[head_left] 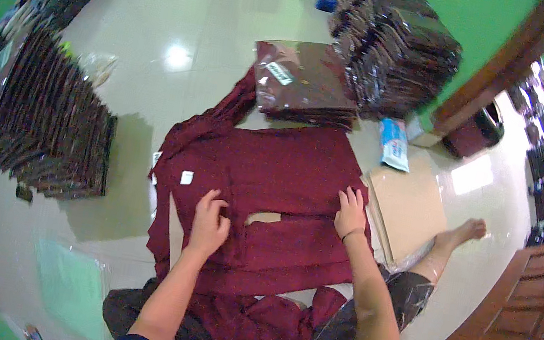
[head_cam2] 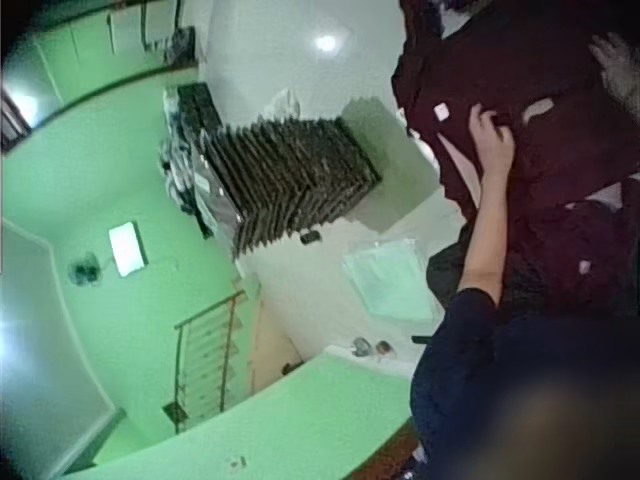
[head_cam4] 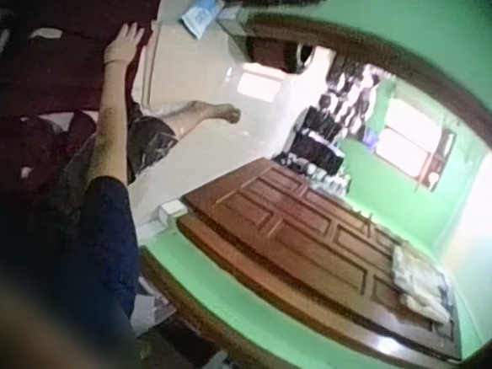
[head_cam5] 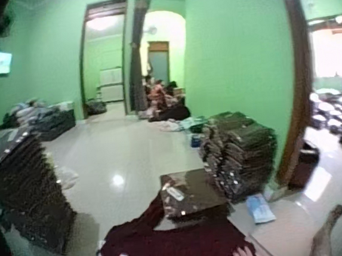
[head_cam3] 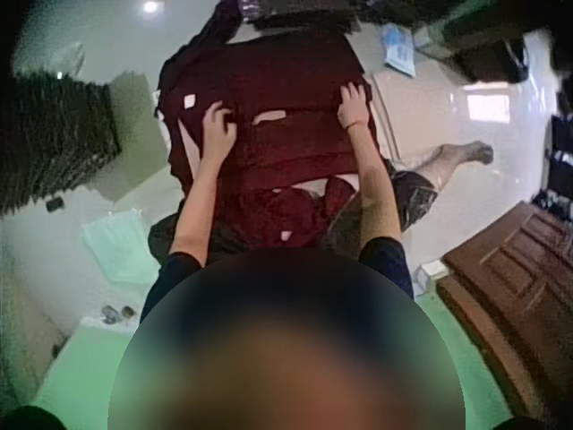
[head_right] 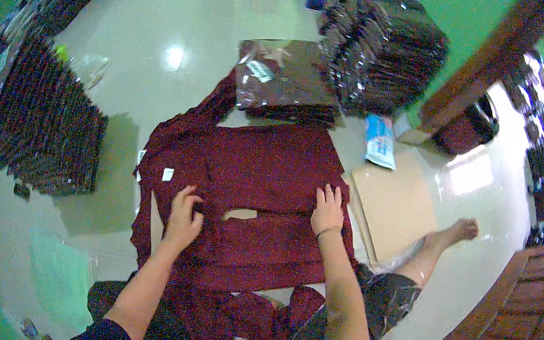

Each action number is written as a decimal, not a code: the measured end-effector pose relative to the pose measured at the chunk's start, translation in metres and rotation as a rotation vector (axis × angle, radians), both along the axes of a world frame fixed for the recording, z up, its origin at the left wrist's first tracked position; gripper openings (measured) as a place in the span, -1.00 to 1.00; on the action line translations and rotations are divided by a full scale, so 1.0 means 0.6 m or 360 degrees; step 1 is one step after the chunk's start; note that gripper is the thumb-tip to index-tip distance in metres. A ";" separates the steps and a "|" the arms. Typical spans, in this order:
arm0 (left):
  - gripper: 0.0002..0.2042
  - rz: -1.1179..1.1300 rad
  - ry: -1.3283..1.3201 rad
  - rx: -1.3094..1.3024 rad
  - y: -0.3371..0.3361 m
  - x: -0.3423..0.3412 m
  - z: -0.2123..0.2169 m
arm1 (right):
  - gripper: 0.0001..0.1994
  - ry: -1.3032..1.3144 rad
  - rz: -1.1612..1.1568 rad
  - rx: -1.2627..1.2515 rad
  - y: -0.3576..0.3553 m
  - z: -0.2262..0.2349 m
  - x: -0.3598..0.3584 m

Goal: The person folds maroon hoodies using a cardboard template to ensure consistent sizing, then places each folded hoodie into a clear plastic bag. The person repeats this process for multiple hoodies, stacking the packaged items to the side.

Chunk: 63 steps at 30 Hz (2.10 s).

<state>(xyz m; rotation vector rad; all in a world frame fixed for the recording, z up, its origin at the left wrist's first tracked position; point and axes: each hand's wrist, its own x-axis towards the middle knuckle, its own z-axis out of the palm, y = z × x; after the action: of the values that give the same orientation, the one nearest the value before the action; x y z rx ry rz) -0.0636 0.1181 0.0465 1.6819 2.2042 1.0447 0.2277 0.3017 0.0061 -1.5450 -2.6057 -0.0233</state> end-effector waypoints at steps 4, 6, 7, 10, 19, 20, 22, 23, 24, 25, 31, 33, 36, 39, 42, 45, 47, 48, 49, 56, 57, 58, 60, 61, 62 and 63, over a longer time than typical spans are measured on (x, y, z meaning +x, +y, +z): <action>-0.60 -0.0302 0.0280 -0.0143 0.076 0.057 -0.051 | -0.59 0.0063 -0.0099 -0.0438 0.043 0.002 0.037; -0.58 -0.0302 0.0538 -0.0322 0.079 0.056 -0.067 | -0.59 0.0462 -0.0202 -0.0449 0.031 0.021 0.050; -0.62 -0.0302 0.0539 -0.0262 0.077 0.053 -0.072 | -0.58 0.0441 -0.0215 -0.0310 0.014 0.033 0.063; -0.68 -0.0450 0.0439 -0.0115 0.066 0.041 -0.072 | -0.53 0.0425 -0.0241 0.0139 -0.065 0.062 0.109; -0.89 -0.0909 0.0414 -0.0170 0.200 0.184 -0.040 | -0.36 0.0637 -0.1023 -0.0704 -0.198 0.052 0.201; -0.89 -0.0784 0.0445 -0.0549 0.222 0.213 -0.041 | -0.42 0.0608 -0.1010 -0.0662 -0.199 0.051 0.202; -0.87 -0.0652 -0.0058 -0.0016 0.268 0.269 -0.047 | -0.47 0.0728 -0.1117 -0.0801 -0.198 0.050 0.202; -0.84 -0.0587 -0.0033 -0.0088 0.285 0.299 -0.051 | -0.47 0.0664 -0.1106 -0.0821 -0.196 0.051 0.202; -0.82 -0.0520 0.0033 -0.0112 0.301 0.326 -0.054 | -0.47 0.0607 -0.1130 -0.0917 -0.194 0.054 0.203; -0.78 -0.0547 0.0042 -0.0463 0.314 0.344 -0.054 | -0.46 0.0530 -0.1139 -0.1025 -0.192 0.057 0.205; -0.52 -0.0819 -0.0608 -0.0716 0.338 0.332 -0.003 | -0.79 0.0998 -0.0893 -0.0575 -0.205 0.128 0.179; -0.40 -0.0727 -0.0922 -0.0466 0.302 0.276 0.026 | -0.81 0.1502 -0.0740 -0.0531 -0.231 0.168 0.136; -0.55 0.0125 -0.2046 -0.0204 0.154 0.125 0.057 | -0.62 0.1531 0.0161 -0.1115 -0.317 0.230 0.054; -0.53 0.0631 -0.1744 0.0002 -0.035 -0.066 0.076 | -0.54 0.2045 0.0575 -0.1782 -0.349 0.226 -0.024; -0.59 0.1467 -0.1660 0.0313 -0.231 -0.103 0.056 | -0.56 0.1393 0.0285 -0.0712 -0.321 0.153 -0.092; -0.82 0.0818 -0.2588 0.0384 -0.327 -0.003 0.008 | -0.62 0.0603 0.0498 -0.0221 -0.321 0.080 -0.141; -0.79 0.0702 -0.3781 0.0255 -0.338 0.067 -0.020 | -0.67 0.0422 0.0793 -0.0208 -0.333 0.055 -0.166; -0.76 0.1000 -0.4021 0.0085 -0.330 0.092 -0.032 | -0.70 0.0684 0.0776 -0.0354 -0.334 0.050 -0.178; -0.69 0.1558 -0.3989 -0.0072 -0.314 0.117 -0.042 | -0.73 0.0929 0.0793 -0.0467 -0.330 0.049 -0.189; -0.74 0.1541 -0.3068 0.0109 -0.271 0.136 -0.045 | -0.62 0.0233 0.0544 -0.0040 -0.166 0.025 -0.344; -0.75 0.1562 -0.3003 0.0106 -0.272 0.134 -0.039 | -0.59 0.0099 0.0596 -0.0348 -0.143 0.027 -0.363; -0.76 0.1573 -0.2936 0.0098 -0.271 0.131 -0.034 | -0.56 -0.0100 0.0649 -0.0595 -0.121 0.035 -0.383; -0.76 0.1593 -0.2925 0.0253 -0.267 0.126 -0.024 | -0.57 -0.0141 0.0678 -0.0935 -0.093 0.064 -0.420; -0.75 0.1607 -0.2920 0.0314 -0.265 0.125 -0.020 | -0.56 -0.0316 0.0606 -0.1104 -0.089 0.083 -0.436; -0.75 0.1644 -0.2927 0.0340 -0.262 0.124 -0.017 | -0.58 -0.0374 0.0740 -0.1100 -0.090 0.105 -0.445; -0.74 0.1683 -0.2934 0.0356 -0.259 0.123 -0.014 | -0.59 -0.0545 0.0802 -0.1107 -0.096 0.127 -0.446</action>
<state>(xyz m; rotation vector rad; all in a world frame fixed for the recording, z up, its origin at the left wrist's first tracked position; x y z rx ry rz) 0.0105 -0.0375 0.0379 -0.7755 1.2709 1.7799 -0.0397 0.2438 0.0822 -1.0049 -3.4365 0.8009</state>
